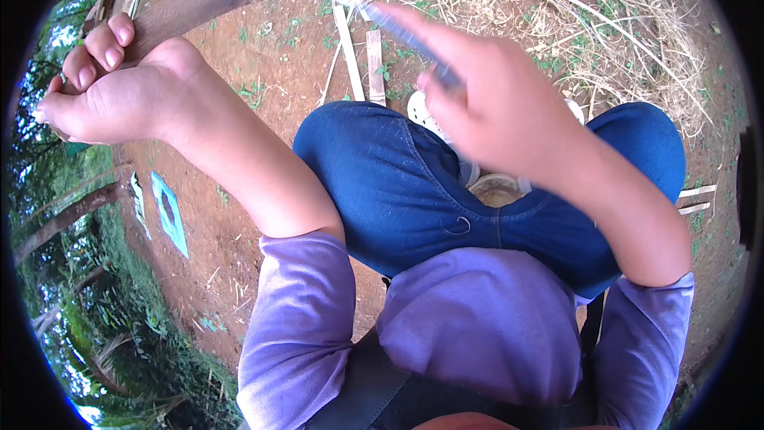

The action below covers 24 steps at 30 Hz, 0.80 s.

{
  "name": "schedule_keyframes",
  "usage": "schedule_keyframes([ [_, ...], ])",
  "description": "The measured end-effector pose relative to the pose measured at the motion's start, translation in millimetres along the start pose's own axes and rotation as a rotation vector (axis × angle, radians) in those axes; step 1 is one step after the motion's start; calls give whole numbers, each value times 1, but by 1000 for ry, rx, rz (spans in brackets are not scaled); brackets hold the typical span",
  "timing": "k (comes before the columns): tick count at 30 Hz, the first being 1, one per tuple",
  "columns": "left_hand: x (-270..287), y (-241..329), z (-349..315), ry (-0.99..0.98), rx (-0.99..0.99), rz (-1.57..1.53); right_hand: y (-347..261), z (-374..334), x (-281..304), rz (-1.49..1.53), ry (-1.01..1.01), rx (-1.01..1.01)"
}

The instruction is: The person shaves and smooths a long piece of bamboo using a machete, removing thin layers while holding the bamboo in their left hand.

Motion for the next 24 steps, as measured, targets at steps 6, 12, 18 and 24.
schedule_keyframes([
  [6, -7, 1, -2, -9, 26, -33, -15, 0, 0, -42, 27, 111],
  [12, -6, 9, -13, 65, -34, 89, 48, 2, 3, 14, 32, -160],
  [18, -1, -5, 2, 6, 42, -47, 36, 0, 7, -53, -56, -177],
  [24, 0, -4, 3, 38, 34, -48, 22, -7, 5, 9, -37, -93],
])
Point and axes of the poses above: each hand's wrist, its own z-axis towards the middle knuckle, its own x-axis out of the back of the hand, y = z × x, the point moved 10 cm from there along z, towards the middle knuckle, and after that the axes turned 2 degrees about -y, right-handed, at the moved point
